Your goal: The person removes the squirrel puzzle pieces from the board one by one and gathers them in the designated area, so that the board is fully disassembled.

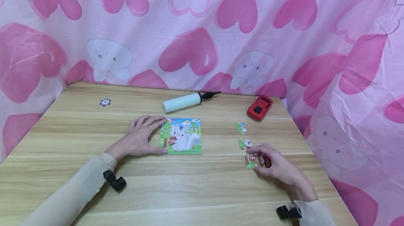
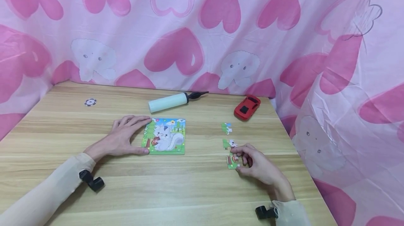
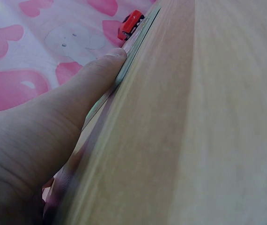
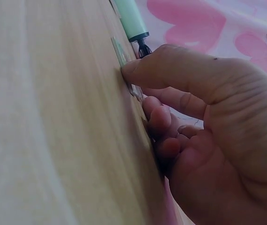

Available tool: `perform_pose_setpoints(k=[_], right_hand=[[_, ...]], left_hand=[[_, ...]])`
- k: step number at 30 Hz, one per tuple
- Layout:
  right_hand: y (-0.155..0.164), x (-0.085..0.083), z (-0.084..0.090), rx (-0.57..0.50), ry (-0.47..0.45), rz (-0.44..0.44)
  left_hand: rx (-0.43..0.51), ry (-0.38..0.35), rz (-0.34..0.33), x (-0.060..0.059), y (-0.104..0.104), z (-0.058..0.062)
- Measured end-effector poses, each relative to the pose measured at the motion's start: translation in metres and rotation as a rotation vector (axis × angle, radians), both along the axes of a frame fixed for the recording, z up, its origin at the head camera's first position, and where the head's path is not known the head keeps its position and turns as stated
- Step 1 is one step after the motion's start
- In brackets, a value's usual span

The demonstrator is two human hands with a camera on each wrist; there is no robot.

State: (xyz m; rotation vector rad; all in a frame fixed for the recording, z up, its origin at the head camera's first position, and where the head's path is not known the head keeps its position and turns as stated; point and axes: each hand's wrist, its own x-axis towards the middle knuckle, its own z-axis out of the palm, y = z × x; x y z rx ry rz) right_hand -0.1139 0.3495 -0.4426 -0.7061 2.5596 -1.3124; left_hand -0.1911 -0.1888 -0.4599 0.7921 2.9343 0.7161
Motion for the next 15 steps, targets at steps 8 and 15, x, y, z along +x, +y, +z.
perform_pose_setpoints(k=[8,15], right_hand=[[0.0003,0.0002,-0.0002,0.001,0.001,0.003],[0.0012,-0.0004,-0.001,-0.033,-0.047,-0.039]], left_hand=[[0.001,0.002,-0.001,0.0003,-0.0001,0.0001],[0.009,0.012,-0.005,0.0014,0.0,0.0009]])
